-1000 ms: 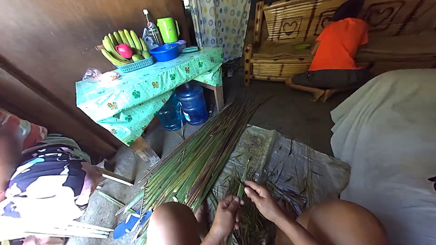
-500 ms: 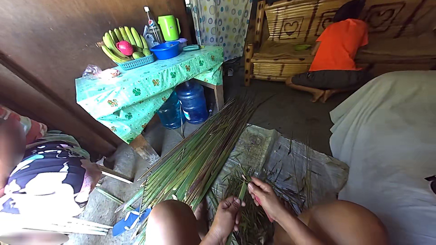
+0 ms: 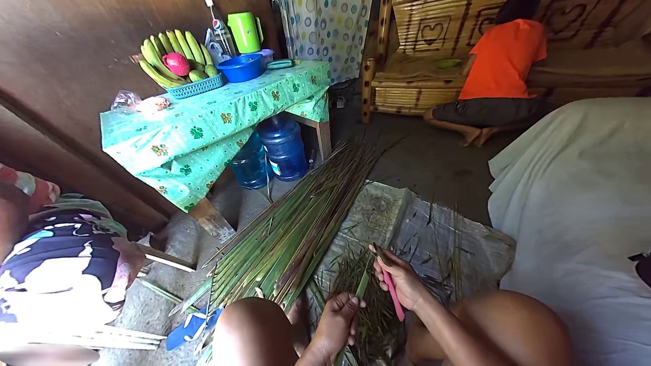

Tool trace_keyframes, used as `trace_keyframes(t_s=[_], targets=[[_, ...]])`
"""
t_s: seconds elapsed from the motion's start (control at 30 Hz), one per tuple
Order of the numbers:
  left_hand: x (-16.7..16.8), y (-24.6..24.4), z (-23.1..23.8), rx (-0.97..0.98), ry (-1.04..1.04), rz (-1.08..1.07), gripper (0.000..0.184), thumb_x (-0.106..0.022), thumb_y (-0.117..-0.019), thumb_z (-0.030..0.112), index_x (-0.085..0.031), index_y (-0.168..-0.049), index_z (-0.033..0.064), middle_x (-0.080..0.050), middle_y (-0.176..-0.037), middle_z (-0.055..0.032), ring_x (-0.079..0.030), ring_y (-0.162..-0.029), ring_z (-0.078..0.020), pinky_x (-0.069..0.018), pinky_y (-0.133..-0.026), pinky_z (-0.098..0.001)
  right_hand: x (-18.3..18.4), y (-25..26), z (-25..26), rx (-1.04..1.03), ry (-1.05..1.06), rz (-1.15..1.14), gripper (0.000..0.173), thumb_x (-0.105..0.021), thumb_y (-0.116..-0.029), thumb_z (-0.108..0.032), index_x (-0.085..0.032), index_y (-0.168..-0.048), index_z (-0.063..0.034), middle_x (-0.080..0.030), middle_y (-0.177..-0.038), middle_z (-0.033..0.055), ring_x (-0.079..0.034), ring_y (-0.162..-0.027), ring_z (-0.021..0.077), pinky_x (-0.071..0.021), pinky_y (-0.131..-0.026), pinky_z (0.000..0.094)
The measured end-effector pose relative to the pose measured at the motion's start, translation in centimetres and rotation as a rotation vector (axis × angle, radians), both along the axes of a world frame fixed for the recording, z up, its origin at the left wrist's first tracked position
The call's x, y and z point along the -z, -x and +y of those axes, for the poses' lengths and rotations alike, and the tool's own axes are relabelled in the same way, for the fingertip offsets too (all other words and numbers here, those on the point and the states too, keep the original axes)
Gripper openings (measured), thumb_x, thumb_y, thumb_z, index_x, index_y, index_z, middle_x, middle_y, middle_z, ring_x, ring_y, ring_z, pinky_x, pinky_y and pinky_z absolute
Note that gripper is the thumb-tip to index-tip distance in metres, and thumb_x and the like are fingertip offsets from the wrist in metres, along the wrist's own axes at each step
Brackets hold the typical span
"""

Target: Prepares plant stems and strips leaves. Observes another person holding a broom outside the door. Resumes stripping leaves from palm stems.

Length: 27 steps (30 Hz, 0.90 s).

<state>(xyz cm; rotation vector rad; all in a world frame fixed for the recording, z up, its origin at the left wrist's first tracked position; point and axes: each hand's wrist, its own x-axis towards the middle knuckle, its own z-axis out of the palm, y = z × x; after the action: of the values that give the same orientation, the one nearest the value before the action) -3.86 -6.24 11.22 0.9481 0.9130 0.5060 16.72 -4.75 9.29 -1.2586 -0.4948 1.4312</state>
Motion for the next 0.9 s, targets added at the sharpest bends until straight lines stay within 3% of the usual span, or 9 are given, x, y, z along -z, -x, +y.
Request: trace_keyframes(t_s=[0.33,0.43,0.5,0.63,0.73,0.8,0.9], targets=[[0.8,0.2,-0.4,0.058,0.021,-0.012,0.027,-0.038,-0.1104,0.012,-0.063,-0.111,0.0004,-0.049,-0.054,0.0054,-0.047,-0.043,-0.0018,-0.0436,-0.044,-0.0166,-0.3,-2.6,0.4,0.022,-0.007,0.201,0.035,-0.035,-0.1116,-0.019,-0.05,-0.142,-0.0163,-0.055,-0.072,-0.0009,-0.053,-0.052,0.0066,-0.0429,-0.043,0.0187],[0.8,0.2,0.0,0.032,0.042,-0.009,0.028,-0.037,-0.111,0.012,-0.062,-0.112,-0.0004,-0.052,-0.056,0.0037,-0.051,-0.044,-0.0034,-0.0475,-0.046,-0.0181,-0.4,-2.4,0.1,0.03,0.234,0.065,0.026,-0.044,-0.1102,-0.024,-0.058,-0.129,-0.0135,-0.054,-0.072,0.0004,-0.049,-0.049,0.0071,-0.0378,-0.041,0.0194],[0.9,0.2,0.3,0.002,0.052,-0.007,0.028,-0.036,-0.1114,0.012,-0.061,-0.11,-0.0006,-0.052,-0.056,0.003,-0.052,-0.045,-0.0042,-0.048,-0.046,-0.0187,-0.1,-1.7,-0.7,-0.034,0.287,0.003,0.026,-0.044,-0.1101,-0.025,-0.06,-0.125,-0.0099,-0.054,-0.07,0.0001,-0.048,-0.049,0.007,-0.0381,-0.041,0.0196],[0.9,-0.1,0.9,-0.04,0.079,-0.016,0.028,-0.035,-0.1127,0.015,-0.058,-0.107,0.0004,-0.052,-0.057,0.0016,-0.052,-0.045,-0.0046,-0.0474,-0.046,-0.018,-1.3,-0.3,-2.7,-0.378,0.056,-0.105,0.034,-0.041,-0.1063,-0.017,-0.058,-0.133,-0.0053,-0.058,-0.072,-0.0014,-0.052,-0.052,0.0061,-0.0425,-0.045,0.0196],[0.8,-0.7,1.2,-0.025,0.039,0.017,0.025,-0.037,-0.1122,0.014,-0.058,-0.105,0.0008,-0.053,-0.059,0.0009,-0.053,-0.046,-0.0056,-0.0483,-0.047,-0.0189,-1.2,0.8,-3.4,-0.523,-0.002,-0.102,0.025,-0.044,-0.1036,-0.018,-0.059,-0.122,-0.0082,-0.058,-0.071,-0.0021,-0.052,-0.051,0.0053,-0.0429,-0.046,0.0188],[1.1,-1.1,1.3,-0.023,-0.018,0.031,0.023,-0.039,-0.1116,0.013,-0.057,-0.102,0.002,-0.055,-0.06,0.0007,-0.054,-0.047,-0.006,-0.049,-0.047,-0.0197,-1.2,1.4,-3.5,-0.537,0.008,-0.081,0.021,-0.044,-0.1053,-0.018,-0.06,-0.117,-0.0093,-0.058,-0.071,-0.0015,-0.052,-0.052,0.0056,-0.0433,-0.046,0.0188],[1.3,-1.5,1.4,-0.04,-0.044,0.045,0.025,-0.039,-0.1116,0.014,-0.057,-0.099,0.0023,-0.055,-0.06,0.0007,-0.053,-0.046,-0.0062,-0.0483,-0.046,-0.0201,-1.0,2.2,-3.6,-0.44,0.001,-0.114,0.022,-0.047,-0.1056,-0.014,-0.062,-0.12,-0.0051,-0.059,-0.071,-0.0003,-0.053,-0.052,0.0065,-0.0443,-0.046,0.0198]])
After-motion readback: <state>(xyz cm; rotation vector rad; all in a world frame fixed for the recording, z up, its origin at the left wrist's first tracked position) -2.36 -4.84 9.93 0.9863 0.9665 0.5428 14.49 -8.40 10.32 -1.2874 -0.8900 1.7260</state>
